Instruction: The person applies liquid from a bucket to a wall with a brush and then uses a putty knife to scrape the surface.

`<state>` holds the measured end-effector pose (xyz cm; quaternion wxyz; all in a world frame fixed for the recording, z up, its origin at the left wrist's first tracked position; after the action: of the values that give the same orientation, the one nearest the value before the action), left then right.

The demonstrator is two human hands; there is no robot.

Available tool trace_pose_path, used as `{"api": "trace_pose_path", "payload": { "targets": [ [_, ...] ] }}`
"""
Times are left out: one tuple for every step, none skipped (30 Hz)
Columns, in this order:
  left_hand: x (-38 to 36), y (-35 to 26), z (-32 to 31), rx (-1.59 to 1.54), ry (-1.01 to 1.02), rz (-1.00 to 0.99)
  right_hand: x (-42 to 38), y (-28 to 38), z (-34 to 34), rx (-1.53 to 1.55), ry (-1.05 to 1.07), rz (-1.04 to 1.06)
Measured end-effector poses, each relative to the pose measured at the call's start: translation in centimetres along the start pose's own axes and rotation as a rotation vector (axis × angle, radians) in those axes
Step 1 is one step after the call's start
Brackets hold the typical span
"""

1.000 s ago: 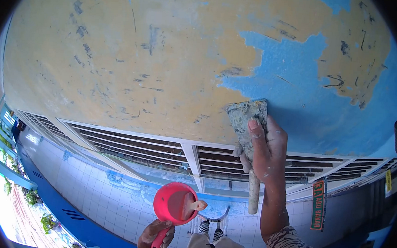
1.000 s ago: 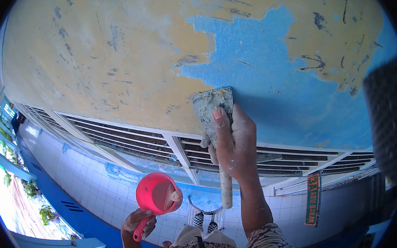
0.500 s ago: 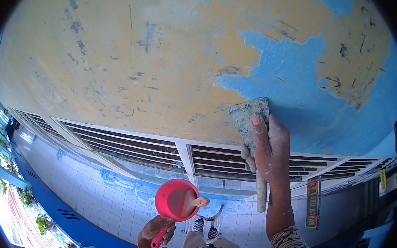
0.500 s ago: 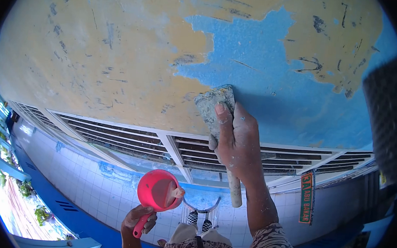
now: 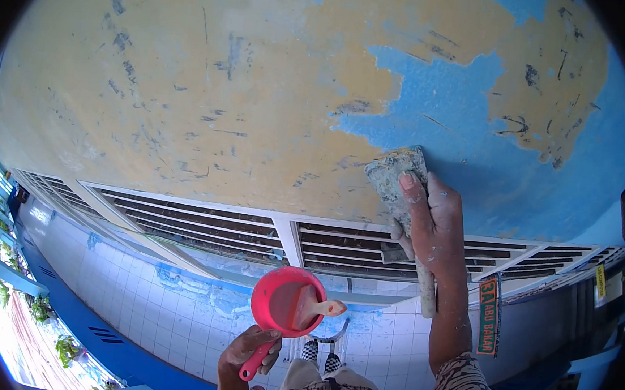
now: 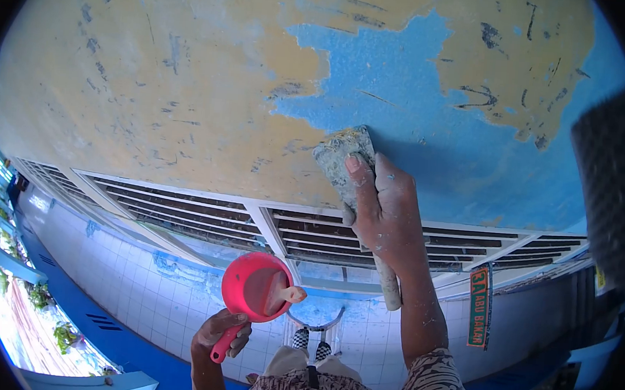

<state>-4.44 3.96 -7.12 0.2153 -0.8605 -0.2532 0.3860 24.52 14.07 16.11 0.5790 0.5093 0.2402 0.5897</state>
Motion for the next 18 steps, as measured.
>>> {"api": "trace_pose_path", "payload": {
  "targets": [
    [0.1, -0.1, 0.2, 0.003, 0.002, -0.008, 0.2, 0.3, 0.0, 0.010, -0.006, -0.014],
    [0.1, 0.1, 0.3, -0.011, 0.045, -0.002, 0.2, 1.1, 0.1, -0.035, -0.003, 0.057],
    [0.2, 0.2, 0.1, -0.029, 0.087, 0.005, 0.5, 0.5, 0.1, -0.035, -0.003, 0.055],
    [0.5, 0.2, 0.0, -0.033, 0.090, 0.008, 0.7, -0.2, 0.3, -0.071, -0.023, 0.090],
    [0.5, 0.2, 0.0, -0.034, 0.082, 0.013, 0.5, -0.7, 0.5, -0.106, -0.041, 0.116],
    [0.3, 0.3, 0.0, -0.030, 0.072, 0.019, 0.2, -0.5, 0.9, -0.107, -0.038, 0.105],
    [0.0, 0.3, -0.1, -0.026, 0.068, 0.022, 0.0, -0.2, 1.2, -0.061, -0.013, 0.033],
    [-0.1, 0.3, -0.2, -0.007, 0.054, 0.021, 0.1, 0.0, 1.1, -0.014, 0.015, -0.026],
    [0.0, 0.3, -0.3, 0.010, 0.044, 0.015, 0.6, 0.4, 0.8, -0.013, 0.016, -0.012],
    [0.1, 0.5, 0.0, -0.005, 0.047, 0.015, 0.9, 0.8, 0.6, -0.058, -0.004, 0.055],
    [0.0, 0.5, 0.3, -0.001, 0.045, 0.023, 0.8, 0.9, 0.5, -0.102, -0.026, 0.109],
    [0.2, 0.4, 0.4, -0.017, 0.054, 0.027, 0.9, 0.3, 0.5, -0.119, -0.039, 0.131],
    [0.5, 0.8, 0.2, -0.042, 0.065, 0.035, 0.9, 0.4, 0.8, -0.128, -0.037, 0.123],
    [0.7, 1.3, -0.1, -0.052, 0.066, 0.052, 0.7, 0.6, 0.9, -0.105, -0.008, 0.062],
    [0.8, 1.3, -0.2, -0.031, 0.038, 0.070, 0.5, 0.7, 0.9, -0.075, 0.017, 0.003],
    [0.9, 1.0, 0.0, -0.002, 0.010, 0.074, 0.5, 1.0, 1.1, -0.060, 0.004, 0.023],
    [0.8, 0.7, -0.1, 0.001, 0.010, 0.063, 0.6, 1.3, 0.9, -0.057, 0.003, 0.034],
    [0.8, 0.6, -0.4, -0.008, 0.033, 0.059, 0.8, 1.6, 0.6, -0.081, -0.001, 0.066]
  ]
}}
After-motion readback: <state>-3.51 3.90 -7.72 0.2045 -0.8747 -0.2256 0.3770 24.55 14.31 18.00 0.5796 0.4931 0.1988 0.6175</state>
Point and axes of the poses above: each hand's wrist, its own x-axis towards the middle knuckle, its own z-axis out of the back of the hand, y = z × x, the point moved 6 cm from there along x, towards the middle knuckle, and after that the axes turned 7 degrees about -x, right-handed, at the moved point
